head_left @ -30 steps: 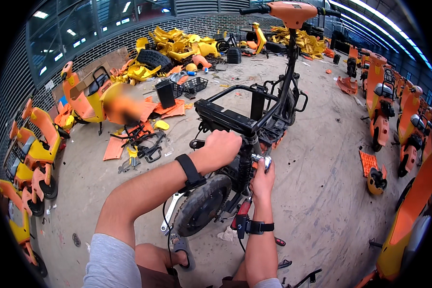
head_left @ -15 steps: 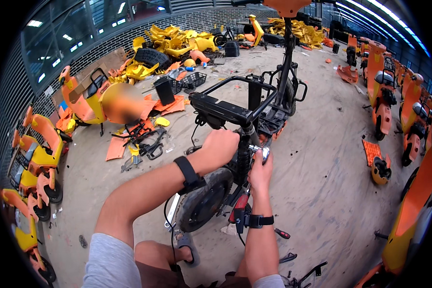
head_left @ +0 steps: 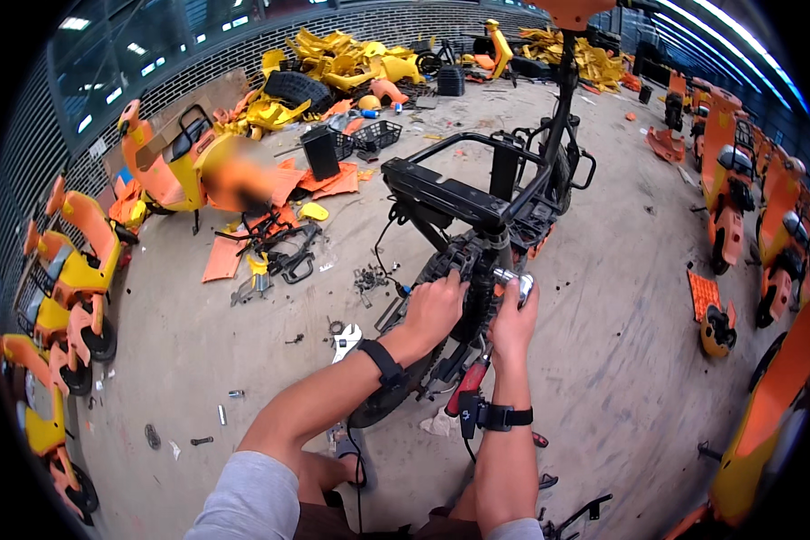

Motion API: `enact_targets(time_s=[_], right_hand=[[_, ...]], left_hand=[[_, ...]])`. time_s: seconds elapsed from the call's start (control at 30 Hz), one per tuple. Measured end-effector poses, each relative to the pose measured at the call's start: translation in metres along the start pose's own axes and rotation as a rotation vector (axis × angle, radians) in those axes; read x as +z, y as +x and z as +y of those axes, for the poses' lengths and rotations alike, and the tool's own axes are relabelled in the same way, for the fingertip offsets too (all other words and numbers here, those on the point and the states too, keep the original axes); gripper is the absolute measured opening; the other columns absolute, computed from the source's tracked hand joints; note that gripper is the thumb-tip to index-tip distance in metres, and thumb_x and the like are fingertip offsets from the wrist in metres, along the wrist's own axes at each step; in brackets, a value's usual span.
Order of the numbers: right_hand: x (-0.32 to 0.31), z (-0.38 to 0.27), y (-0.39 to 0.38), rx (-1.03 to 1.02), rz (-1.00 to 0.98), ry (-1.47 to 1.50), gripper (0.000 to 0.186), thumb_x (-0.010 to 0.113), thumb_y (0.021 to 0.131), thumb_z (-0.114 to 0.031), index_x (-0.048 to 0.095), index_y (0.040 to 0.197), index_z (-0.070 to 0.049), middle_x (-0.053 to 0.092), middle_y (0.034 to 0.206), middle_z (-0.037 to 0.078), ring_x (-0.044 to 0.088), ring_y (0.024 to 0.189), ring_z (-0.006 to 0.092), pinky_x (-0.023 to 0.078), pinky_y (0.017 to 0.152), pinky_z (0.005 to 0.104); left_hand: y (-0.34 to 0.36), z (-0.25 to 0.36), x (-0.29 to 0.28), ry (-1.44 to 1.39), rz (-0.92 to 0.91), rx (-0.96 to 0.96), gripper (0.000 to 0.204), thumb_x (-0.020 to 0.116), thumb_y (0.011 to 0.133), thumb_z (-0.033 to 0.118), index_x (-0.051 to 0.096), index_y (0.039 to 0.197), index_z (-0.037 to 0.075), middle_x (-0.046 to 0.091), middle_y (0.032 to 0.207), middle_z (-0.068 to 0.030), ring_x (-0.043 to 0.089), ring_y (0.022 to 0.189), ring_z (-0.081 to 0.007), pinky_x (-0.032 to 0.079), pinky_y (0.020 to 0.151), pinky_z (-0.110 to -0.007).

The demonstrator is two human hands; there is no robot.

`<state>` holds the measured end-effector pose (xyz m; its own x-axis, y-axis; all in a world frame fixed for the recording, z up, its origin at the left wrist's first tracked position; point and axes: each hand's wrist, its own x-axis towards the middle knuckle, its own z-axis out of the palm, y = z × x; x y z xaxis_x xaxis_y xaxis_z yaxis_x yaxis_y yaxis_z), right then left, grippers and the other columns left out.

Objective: The person uses a socket wrench to loosen and remove bolts from a motorcycle frame and then removes a rear shock absorber.

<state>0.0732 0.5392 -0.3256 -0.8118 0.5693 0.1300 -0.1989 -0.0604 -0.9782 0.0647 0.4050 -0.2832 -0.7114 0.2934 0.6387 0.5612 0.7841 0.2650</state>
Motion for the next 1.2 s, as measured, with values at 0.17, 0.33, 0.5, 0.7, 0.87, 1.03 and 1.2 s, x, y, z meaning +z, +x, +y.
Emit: enact_targets(time_s=[0.17, 0.33, 0.5, 0.7, 0.87, 1.03, 1.2], right_hand=[[0.006, -0.037, -0.025, 0.183, -0.042, 0.137, 0.039, 0.048, 0.1, -0.034, 0.04, 0.132, -0.013, 0.036, 0.058, -0.005, 0.03, 0.038, 0.0038, 0.021, 0.033, 0.0217], [0.002, -0.057, -0.026, 0.299, -0.093, 0.214, 0.042, 0.049, 0.099, -0.029, 0.038, 0.136, -0.011, 0.044, 0.062, -0.002, 0.035, 0.036, 0.006, 0.025, 0.031, 0.0237], [0.0, -0.061, -0.028, 0.326, -0.102, 0.205, 0.042, 0.049, 0.099, -0.031, 0.037, 0.136, -0.013, 0.04, 0.06, -0.003, 0.034, 0.037, 0.0056, 0.025, 0.032, 0.0222], [-0.003, -0.057, -0.025, 0.319, -0.114, 0.185, 0.042, 0.049, 0.099, -0.032, 0.038, 0.135, -0.013, 0.039, 0.059, -0.004, 0.034, 0.039, 0.0045, 0.025, 0.033, 0.0215], [0.001, -0.062, -0.029, 0.334, -0.101, 0.176, 0.043, 0.05, 0.099, -0.033, 0.038, 0.135, -0.013, 0.038, 0.06, -0.004, 0.033, 0.04, 0.0039, 0.025, 0.034, 0.0213], [-0.001, -0.061, -0.027, 0.332, -0.11, 0.178, 0.044, 0.049, 0.099, -0.032, 0.036, 0.137, -0.013, 0.038, 0.06, -0.004, 0.032, 0.039, 0.0045, 0.024, 0.034, 0.0218], [0.003, -0.065, -0.029, 0.312, -0.06, 0.158, 0.026, 0.049, 0.099, -0.035, 0.045, 0.117, -0.016, 0.036, 0.061, -0.004, 0.028, 0.038, 0.004, 0.02, 0.034, 0.0211]], left_hand=[[-0.019, -0.015, 0.021, -0.032, 0.158, 0.006, 0.023, 0.064, 0.088, 0.012, 0.059, 0.101, -0.006, 0.062, 0.066, -0.0176, 0.063, 0.057, -0.0333, 0.05, 0.049, -0.041], [-0.018, -0.022, 0.027, -0.139, 0.196, 0.044, 0.031, 0.062, 0.089, 0.008, 0.055, 0.115, -0.007, 0.062, 0.076, -0.0182, 0.062, 0.065, -0.0356, 0.05, 0.053, -0.042], [-0.025, -0.024, 0.033, -0.485, 0.193, -0.118, 0.036, 0.051, 0.098, 0.027, 0.059, 0.112, -0.005, 0.055, 0.064, -0.0128, 0.059, 0.057, -0.0257, 0.046, 0.051, -0.037], [-0.021, -0.044, 0.022, -1.015, -0.382, -0.655, 0.055, 0.045, 0.099, 0.047, 0.066, 0.097, -0.003, 0.049, 0.054, -0.0014, 0.045, 0.046, -0.0093, 0.037, 0.046, -0.026], [-0.014, -0.064, 0.042, -0.961, -0.358, -0.538, 0.054, 0.048, 0.098, 0.048, 0.067, 0.085, 0.0, 0.048, 0.054, 0.0006, 0.045, 0.051, -0.0063, 0.037, 0.049, -0.024], [-0.012, -0.073, 0.067, -0.91, -0.303, -0.5, 0.049, 0.053, 0.097, 0.044, 0.068, 0.094, -0.002, 0.064, 0.074, -0.0025, 0.056, 0.068, -0.0105, 0.045, 0.064, -0.028], [-0.003, -0.081, 0.082, -0.993, -0.339, -0.421, 0.045, 0.059, 0.094, 0.043, 0.068, 0.097, -0.002, 0.064, 0.078, -0.0017, 0.051, 0.074, -0.0079, 0.043, 0.069, -0.026]])
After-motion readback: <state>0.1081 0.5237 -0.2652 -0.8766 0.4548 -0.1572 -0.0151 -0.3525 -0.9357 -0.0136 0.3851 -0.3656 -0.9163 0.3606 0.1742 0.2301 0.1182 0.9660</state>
